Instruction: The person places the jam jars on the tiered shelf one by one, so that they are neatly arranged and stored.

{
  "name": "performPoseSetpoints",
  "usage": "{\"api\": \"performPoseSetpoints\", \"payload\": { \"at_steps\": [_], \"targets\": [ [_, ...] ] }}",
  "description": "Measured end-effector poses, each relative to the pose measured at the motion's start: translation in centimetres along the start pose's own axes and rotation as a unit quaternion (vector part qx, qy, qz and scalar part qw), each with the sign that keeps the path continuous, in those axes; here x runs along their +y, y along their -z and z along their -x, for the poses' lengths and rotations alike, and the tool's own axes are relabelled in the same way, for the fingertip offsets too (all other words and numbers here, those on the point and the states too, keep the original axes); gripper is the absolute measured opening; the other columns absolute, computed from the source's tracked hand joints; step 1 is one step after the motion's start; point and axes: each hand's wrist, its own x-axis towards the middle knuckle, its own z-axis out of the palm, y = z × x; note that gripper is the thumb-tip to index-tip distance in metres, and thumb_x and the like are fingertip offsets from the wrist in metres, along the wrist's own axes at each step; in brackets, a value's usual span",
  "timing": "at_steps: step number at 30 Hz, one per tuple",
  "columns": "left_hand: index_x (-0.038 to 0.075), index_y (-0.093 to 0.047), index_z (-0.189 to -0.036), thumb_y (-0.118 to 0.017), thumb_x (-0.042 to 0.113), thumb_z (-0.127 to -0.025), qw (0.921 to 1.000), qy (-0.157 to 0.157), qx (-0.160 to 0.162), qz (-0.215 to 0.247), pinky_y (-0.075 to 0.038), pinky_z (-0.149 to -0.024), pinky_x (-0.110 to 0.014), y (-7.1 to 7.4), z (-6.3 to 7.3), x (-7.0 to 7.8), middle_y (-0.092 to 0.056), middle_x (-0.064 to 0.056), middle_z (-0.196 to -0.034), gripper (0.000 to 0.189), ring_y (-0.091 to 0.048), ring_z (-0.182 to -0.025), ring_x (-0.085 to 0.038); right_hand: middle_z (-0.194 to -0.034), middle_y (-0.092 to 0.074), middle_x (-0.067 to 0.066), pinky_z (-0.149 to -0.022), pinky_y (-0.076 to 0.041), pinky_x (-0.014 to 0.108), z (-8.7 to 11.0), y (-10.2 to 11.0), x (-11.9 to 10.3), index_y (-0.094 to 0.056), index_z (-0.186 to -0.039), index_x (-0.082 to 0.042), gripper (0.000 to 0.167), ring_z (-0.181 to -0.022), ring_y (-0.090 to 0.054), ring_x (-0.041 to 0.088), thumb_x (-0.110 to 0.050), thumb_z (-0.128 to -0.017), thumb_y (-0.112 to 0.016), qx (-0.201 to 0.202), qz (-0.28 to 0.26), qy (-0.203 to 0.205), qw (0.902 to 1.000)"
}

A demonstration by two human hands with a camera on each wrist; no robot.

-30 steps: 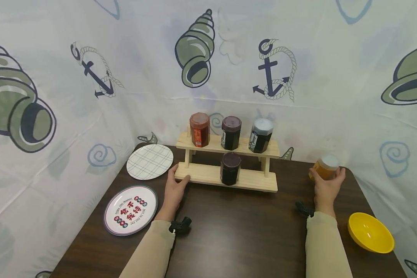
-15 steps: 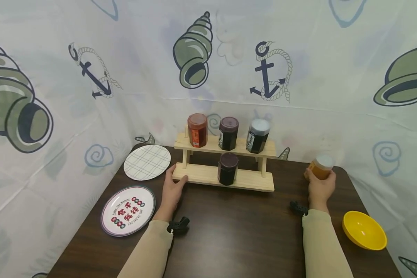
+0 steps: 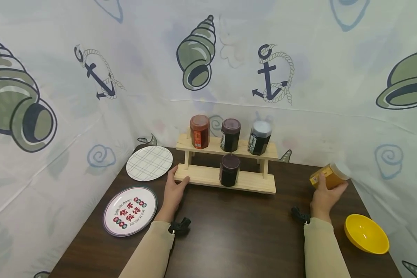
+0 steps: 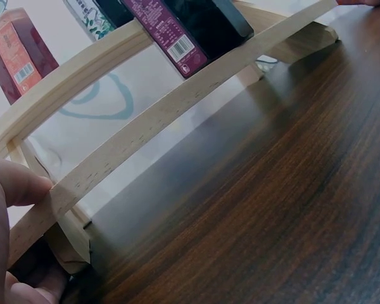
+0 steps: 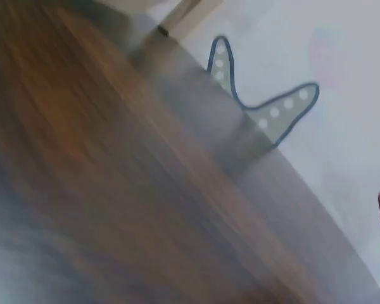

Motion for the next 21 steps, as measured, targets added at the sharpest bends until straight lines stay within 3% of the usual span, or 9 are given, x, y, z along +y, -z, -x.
{"api": "performPoseSetpoints", "payload": {
  "at_steps": [8, 13, 17, 21],
  "targets": [
    [0.015, -0.034, -0.169, -0.074, 0.024, -0.105, 0.9999, -0.005, 0.002, 0.011, -0.026, -0.134, -0.055, -0.5, -0.1, 0.0, -0.037, -0.014, -0.175, 0.077, -0.035, -0.163, -0.032, -0.163, -0.036, -0.001, -0.131, -0.034, 0.03, 1.7, -0.2, -0.4, -0.024, -0.163, -0.028, 0.07, -0.154, -0.038, 0.018, -0.025, -0.109, -0.068, 0.007, 0.006, -0.064, 0.9979],
    [0.015, -0.035, -0.169, -0.074, 0.023, -0.104, 0.9999, -0.002, -0.003, 0.01, -0.027, -0.133, -0.054, -0.6, 0.0, 0.1, -0.037, -0.014, -0.175, 0.077, -0.035, -0.162, -0.033, -0.162, -0.036, 0.0, -0.132, -0.032, 0.03, 3.3, -0.6, -1.0, -0.022, -0.164, -0.029, 0.071, -0.154, -0.037, 0.019, -0.025, -0.11, -0.067, 0.009, 0.004, -0.067, 0.9977],
    [0.014, -0.035, -0.169, -0.075, 0.022, -0.104, 0.9999, -0.009, 0.002, 0.015, -0.026, -0.133, -0.054, -0.5, 0.0, 0.0, -0.038, -0.015, -0.175, 0.076, -0.036, -0.162, -0.033, -0.156, -0.039, -0.001, -0.13, -0.035, 0.031, 5.0, -1.3, -1.5, -0.024, -0.163, -0.023, 0.069, -0.151, -0.04, 0.02, -0.021, -0.109, -0.067, -0.006, -0.006, -0.061, 0.9981],
    [0.013, -0.035, -0.169, -0.074, 0.021, -0.104, 0.9998, -0.008, 0.001, 0.017, -0.026, -0.133, -0.054, -0.4, -0.1, 0.1, -0.038, -0.016, -0.174, 0.076, -0.036, -0.162, -0.033, -0.15, -0.043, -0.004, -0.125, -0.038, 0.029, 5.8, -1.6, -0.3, -0.026, -0.161, -0.02, 0.067, -0.146, -0.044, 0.019, -0.019, -0.109, -0.068, -0.025, 0.004, -0.049, 0.9985]
  ]
}}
